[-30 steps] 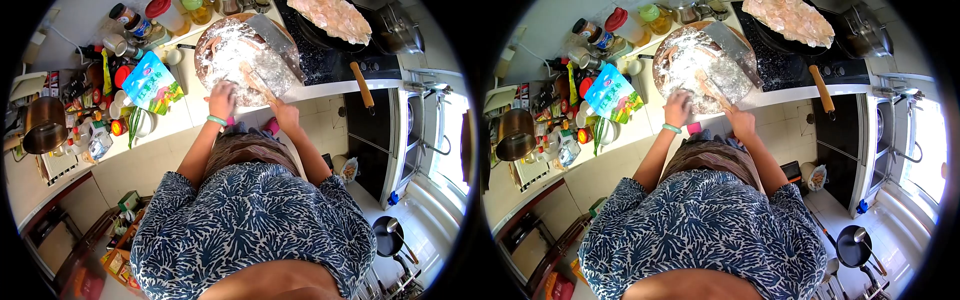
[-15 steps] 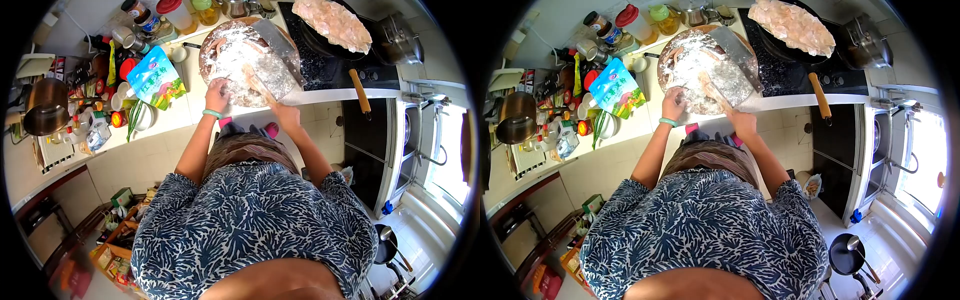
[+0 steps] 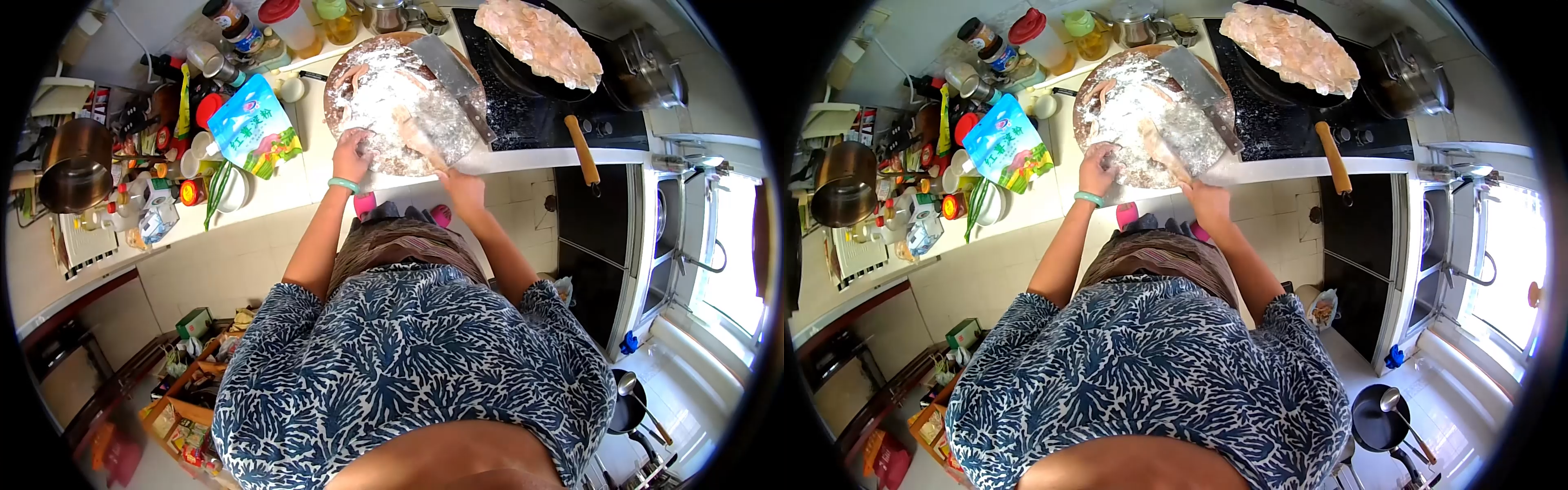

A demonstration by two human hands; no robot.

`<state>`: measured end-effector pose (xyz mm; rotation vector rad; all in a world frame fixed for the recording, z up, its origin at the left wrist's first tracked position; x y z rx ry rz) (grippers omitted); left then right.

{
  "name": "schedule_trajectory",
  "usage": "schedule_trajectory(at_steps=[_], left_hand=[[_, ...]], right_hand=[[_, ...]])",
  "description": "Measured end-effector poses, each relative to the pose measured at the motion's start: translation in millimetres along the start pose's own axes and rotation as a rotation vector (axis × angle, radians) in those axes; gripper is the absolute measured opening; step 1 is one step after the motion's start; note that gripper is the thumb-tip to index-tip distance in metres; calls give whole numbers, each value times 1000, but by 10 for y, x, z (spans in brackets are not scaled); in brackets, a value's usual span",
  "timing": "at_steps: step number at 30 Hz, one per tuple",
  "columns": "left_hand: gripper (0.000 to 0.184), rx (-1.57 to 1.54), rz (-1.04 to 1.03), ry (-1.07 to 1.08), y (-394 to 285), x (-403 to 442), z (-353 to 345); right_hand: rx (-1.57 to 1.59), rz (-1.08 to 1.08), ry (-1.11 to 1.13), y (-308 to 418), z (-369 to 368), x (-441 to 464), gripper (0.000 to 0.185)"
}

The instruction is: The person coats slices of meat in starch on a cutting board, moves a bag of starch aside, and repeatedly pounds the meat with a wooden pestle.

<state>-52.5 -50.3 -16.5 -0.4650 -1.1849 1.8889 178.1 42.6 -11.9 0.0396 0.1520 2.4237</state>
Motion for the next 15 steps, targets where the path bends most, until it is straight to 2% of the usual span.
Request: schedule_trajectory(at_steps=[3,5,6,8,12,14,15], left_hand=[[40,-15,33,4,47,-17,5],[40,31,16,-6,41,3,12],[40,28,13,-5,20,1,6],[41,21,26,-1,-7,2,18],[41,56,-7,1,-10,11,22],[42,33,6,8,-2,14,4],[42,32,4,9,-47,4,5]], right_hand=[[85,-65,77,1,148,22,37],[112,-89,-174,-43,368,16,39],[109,-91,-176,-77,307,1,39],[-48,-79,2,-119,-28,3,37],[42,-108,-99,-90,354,1,39],[65,-164,38,-170,115,-28,40],[65,-165,38,-185,119,-50,40]])
Point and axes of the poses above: each hand's wrist, its own x-axis towards the middle knuckle, its own z-axis out of the back of the hand, y = z × x, the point moved 8 cm from there along x, towards the middle knuckle, and after that the axes turned 2 degrees about -x, right-handed, at the moved point
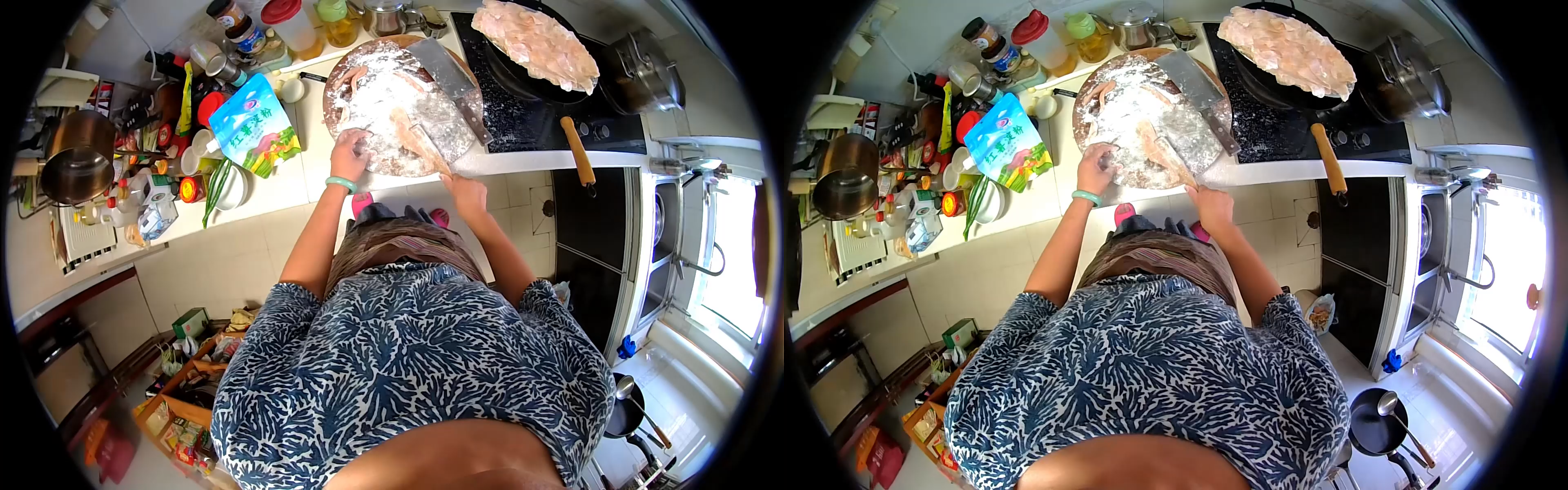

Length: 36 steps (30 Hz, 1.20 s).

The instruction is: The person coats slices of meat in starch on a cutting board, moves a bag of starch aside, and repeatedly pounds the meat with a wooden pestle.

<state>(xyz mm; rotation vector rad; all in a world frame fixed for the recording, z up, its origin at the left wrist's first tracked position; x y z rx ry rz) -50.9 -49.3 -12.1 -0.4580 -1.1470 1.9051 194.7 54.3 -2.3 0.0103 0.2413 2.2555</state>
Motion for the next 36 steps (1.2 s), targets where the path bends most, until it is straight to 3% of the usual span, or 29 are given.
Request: schedule_trajectory(at_steps=[3,5,6,8,9,11,13,15,16,18,25,30,31,34,36], left_hand=[[37,10,48,57,-36,79,-43],[34,161,-210,-124,-263,272,-95],[35,205,-210,-137,-403,374,-161],[43,399,-203,-78,-419,658,-462],[43,399,-206,-75,-421,754,-500],[43,329,37,142,-200,891,-683],[33,282,103,166,-299,905,-629],[18,471,179,371,-291,880,-702],[18,478,174,374,-291,855,-711],[17,415,-111,142,-612,790,-594],[16,112,-120,268,-1251,675,-320],[23,-90,-126,86,-1661,614,-108],[23,-89,-129,85,-1620,596,-126],[19,-398,-10,-228,-1143,466,-25],[20,-299,18,-200,-883,346,-56]], right_hand=[[0,6,-29,19,93,-36,40],[644,-207,-36,-133,229,-102,43],[647,-210,-37,-159,195,-116,43],[1137,-271,-26,-220,34,-162,48],[1138,-274,-29,-227,43,-191,48],[1318,-303,-17,-229,49,-267,47],[1365,-314,8,-224,109,-363,44],[1417,-326,33,-216,190,-456,41],[1444,-327,43,-210,241,-482,39],[1480,-325,44,-248,264,-526,36],[1737,-414,95,-101,14,-419,31],[1738,-439,104,-197,75,-380,29],[1656,-413,63,-221,123,-362,31],[1455,-380,-16,-267,159,-337,37],[1333,-377,-52,-295,94,-329,41]])
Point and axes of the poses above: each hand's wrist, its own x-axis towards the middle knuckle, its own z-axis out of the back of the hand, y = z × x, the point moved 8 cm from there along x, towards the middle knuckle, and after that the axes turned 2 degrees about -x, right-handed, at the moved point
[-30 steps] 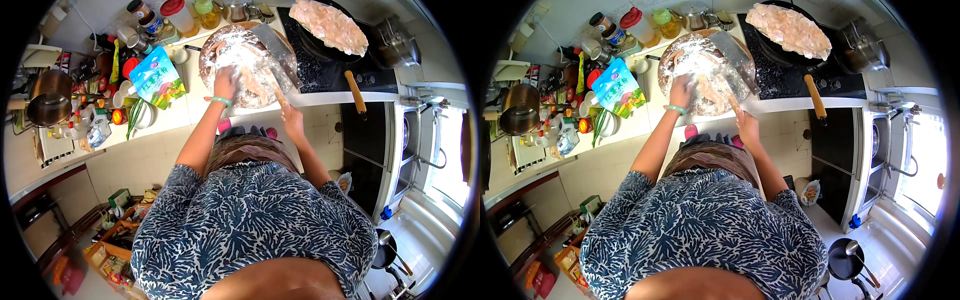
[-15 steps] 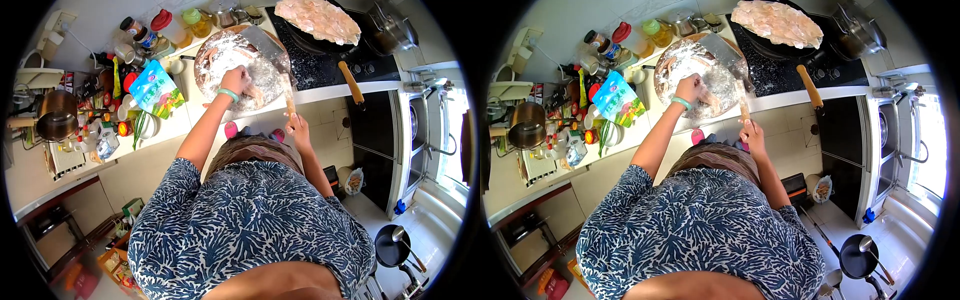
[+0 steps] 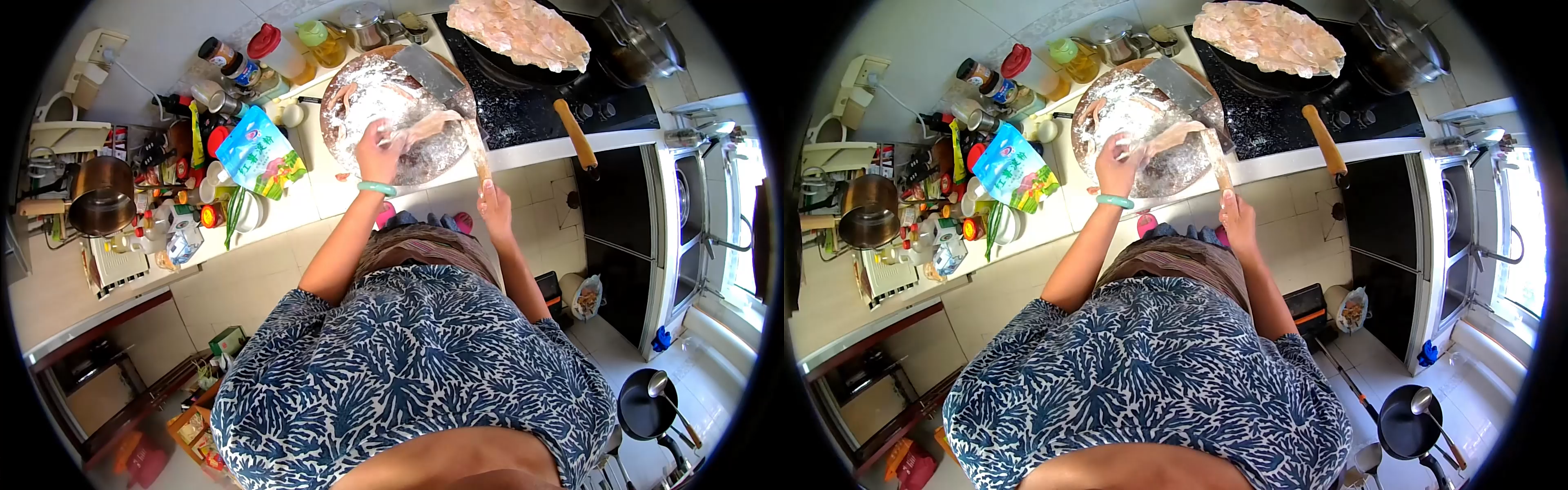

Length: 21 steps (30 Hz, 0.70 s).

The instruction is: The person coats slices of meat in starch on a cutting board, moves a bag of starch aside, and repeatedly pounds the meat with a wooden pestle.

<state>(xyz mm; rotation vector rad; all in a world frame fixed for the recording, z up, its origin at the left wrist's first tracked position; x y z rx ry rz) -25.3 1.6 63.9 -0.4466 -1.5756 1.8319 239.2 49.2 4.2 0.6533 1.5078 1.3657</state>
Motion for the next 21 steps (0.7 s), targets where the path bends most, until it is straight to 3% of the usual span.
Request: schedule_trajectory(at_steps=[2,3,4,5,8,9,11,12,15,19,21], left_hand=[[21,104,26,21,356,-112,105],[21,30,187,53,696,-189,115],[21,-49,354,86,864,-290,102],[21,-51,356,85,914,-318,122],[15,-151,476,74,958,-424,207],[15,-153,484,73,1001,-432,224],[16,-115,494,116,1067,-424,197],[16,-122,503,117,1102,-431,197],[15,-213,500,66,1106,-446,159],[13,-100,439,67,954,-429,180],[13,-84,433,73,979,-457,161]], right_hand=[[-63,1,-45,-119,-17,49,44],[-62,0,-42,-151,-27,71,44],[-255,69,-55,-119,-36,63,41],[-447,144,-68,-62,-82,68,39],[-558,156,-51,305,-330,-44,35],[-563,149,-48,279,-396,-51,35],[-748,388,-56,326,-557,-30,33],[-1019,328,2,131,-665,57,33],[-1223,271,83,-29,-750,151,35],[-1008,340,-30,175,-655,117,33],[-1264,234,103,-65,-685,222,38]])
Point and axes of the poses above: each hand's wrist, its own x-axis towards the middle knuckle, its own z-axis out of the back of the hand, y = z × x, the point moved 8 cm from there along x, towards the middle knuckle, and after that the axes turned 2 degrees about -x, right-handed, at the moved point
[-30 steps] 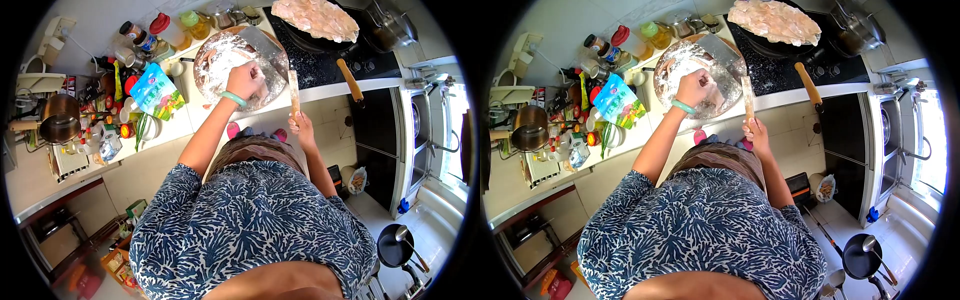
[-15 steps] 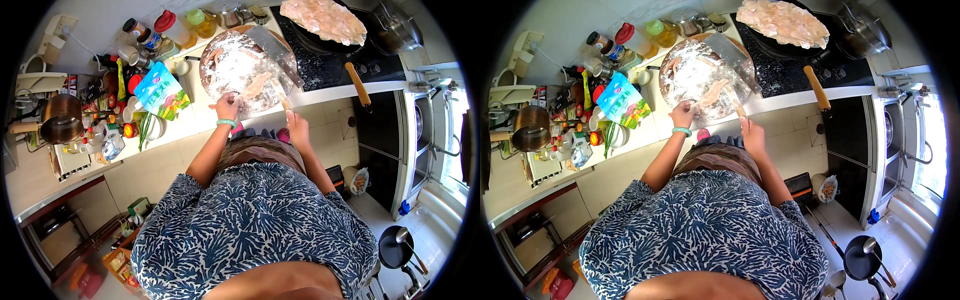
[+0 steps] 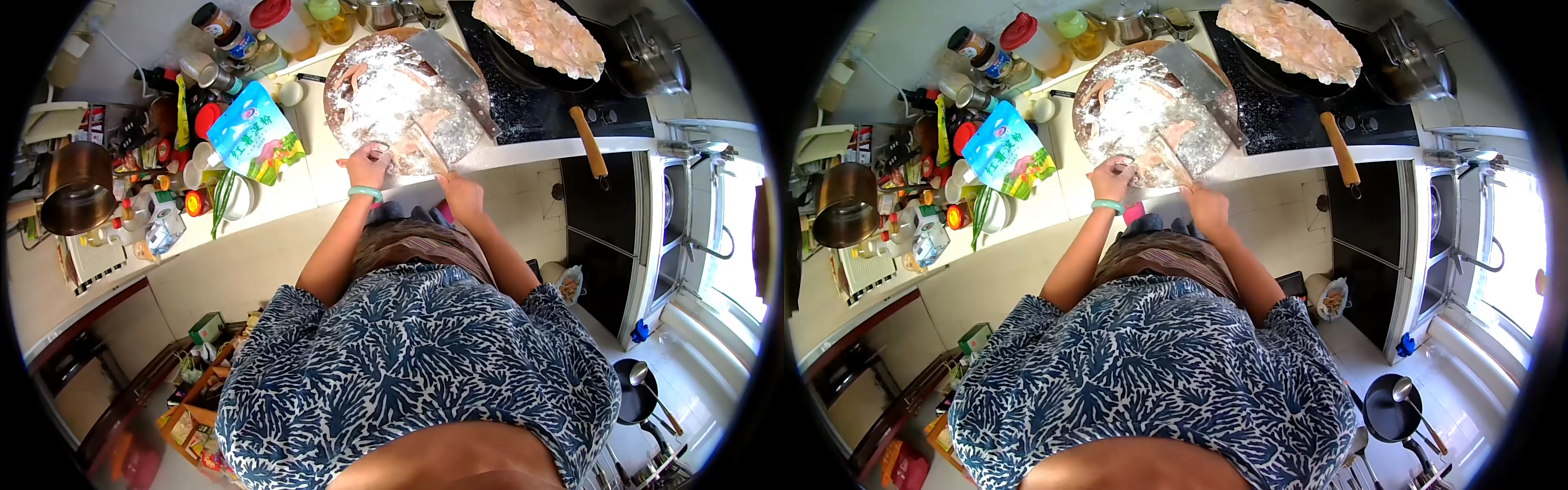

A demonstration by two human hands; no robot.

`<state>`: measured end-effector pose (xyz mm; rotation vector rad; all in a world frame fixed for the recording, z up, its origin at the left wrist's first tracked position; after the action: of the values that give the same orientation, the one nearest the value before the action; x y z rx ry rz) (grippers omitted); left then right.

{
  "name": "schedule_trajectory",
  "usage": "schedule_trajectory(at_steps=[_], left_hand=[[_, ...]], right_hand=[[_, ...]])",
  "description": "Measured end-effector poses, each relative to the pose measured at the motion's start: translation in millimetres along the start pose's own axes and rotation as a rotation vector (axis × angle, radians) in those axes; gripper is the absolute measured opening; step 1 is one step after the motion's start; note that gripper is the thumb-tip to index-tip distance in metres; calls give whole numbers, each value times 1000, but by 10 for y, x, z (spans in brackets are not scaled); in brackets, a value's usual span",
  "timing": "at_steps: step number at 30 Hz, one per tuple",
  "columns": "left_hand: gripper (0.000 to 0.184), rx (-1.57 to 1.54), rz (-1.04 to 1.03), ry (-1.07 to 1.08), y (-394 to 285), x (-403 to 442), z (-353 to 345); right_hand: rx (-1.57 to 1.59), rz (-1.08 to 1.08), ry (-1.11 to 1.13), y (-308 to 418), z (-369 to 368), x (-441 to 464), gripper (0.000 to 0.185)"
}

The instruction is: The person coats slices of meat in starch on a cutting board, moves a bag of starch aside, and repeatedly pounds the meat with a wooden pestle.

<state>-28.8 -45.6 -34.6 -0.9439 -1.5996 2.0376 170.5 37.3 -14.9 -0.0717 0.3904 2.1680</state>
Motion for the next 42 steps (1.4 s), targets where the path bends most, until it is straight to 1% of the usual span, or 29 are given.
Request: schedule_trajectory(at_steps=[1,3,6,8,10,12,13,15,16,17,18,19,21,22,23,24,26,28,30,31,32,33,34,36,37,38,39,40,42], left_hand=[[13,-12,9,12,58,31,-6],[13,-31,14,15,93,82,17],[13,-1,9,16,156,99,20],[13,61,-91,-1,249,152,-64],[14,53,-77,-2,58,104,-50],[14,43,-57,4,54,92,-49],[15,61,-63,-15,117,113,-39],[16,84,-72,-32,117,102,-28],[18,149,-77,-26,45,96,-20],[19,213,-77,-23,-6,71,-7],[19,214,-76,-23,-58,40,3],[18,186,-38,-12,-87,31,0],[17,157,3,1,-63,24,-19],[17,262,-8,26,-47,28,-23],[17,366,-27,46,-59,72,-35],[17,366,-28,43,-102,74,-25],[21,523,-112,-12,-247,49,0],[24,561,-110,-6,-224,74,-2],[28,604,-108,-9,-285,90,26],[29,687,-96,-45,-350,47,63],[31,771,-86,-79,-390,14,102],[31,772,-84,-81,-319,42,142],[31,711,-105,-59,-225,77,170],[32,649,-122,-34,-122,114,196],[30,577,-77,-17,-78,120,208],[29,505,-32,-2,-33,124,229],[29,503,-31,-11,-48,144,244],[25,445,-8,0,-26,121,245],[20,388,10,16,62,151,248]], right_hand=[[-5,-1,2,-24,33,-18,38],[59,13,-73,-26,206,-8,37],[69,38,-102,-96,150,5,36],[34,63,-123,-203,194,0,36],[-4,95,-147,-128,276,56,36],[122,22,-249,-137,466,12,37],[117,22,-250,-177,410,42,37],[-99,40,-112,-165,211,141,37],[-97,42,-120,-141,275,166,37],[-40,14,-179,-150,384,148,38],[17,-18,-235,-148,494,108,39],[17,-21,-237,-180,439,145,39],[-115,-22,-69,-221,226,244,39],[-113,-24,-67,-215,250,212,39],[-71,-49,-128,-220,347,213,39],[-31,-72,-184,-205,443,198,39],[-61,-76,-146,-255,291,223,39],[-91,-81,-113,-291,253,230,39],[-44,-112,-179,-283,355,203,40],[-43,-108,-173,-236,392,145,40],[66,-76,-189,-165,450,74,41],[175,-45,-209,-86,499,25,42],[174,-44,-206,-46,432,-13,42],[-39,96,-23,124,69,-75,42],[-98,129,5,148,-32,-115,42],[-99,132,9,131,-90,-159,42],[-67,104,-41,161,20,-172,41],[-34,74,-82,171,81,-206,41],[-39,77,-72,166,-94,-195,41]])
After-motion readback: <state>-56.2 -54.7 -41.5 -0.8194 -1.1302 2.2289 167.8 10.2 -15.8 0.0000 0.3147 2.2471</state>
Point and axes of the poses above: each hand's wrist, its own x-axis towards the middle knuckle, its own z-axis out of the back of the hand, y = z × x, the point moved 8 cm from there along x, towards the middle knuckle, and after that the axes turned 2 degrees about -x, right-handed, at the moved point
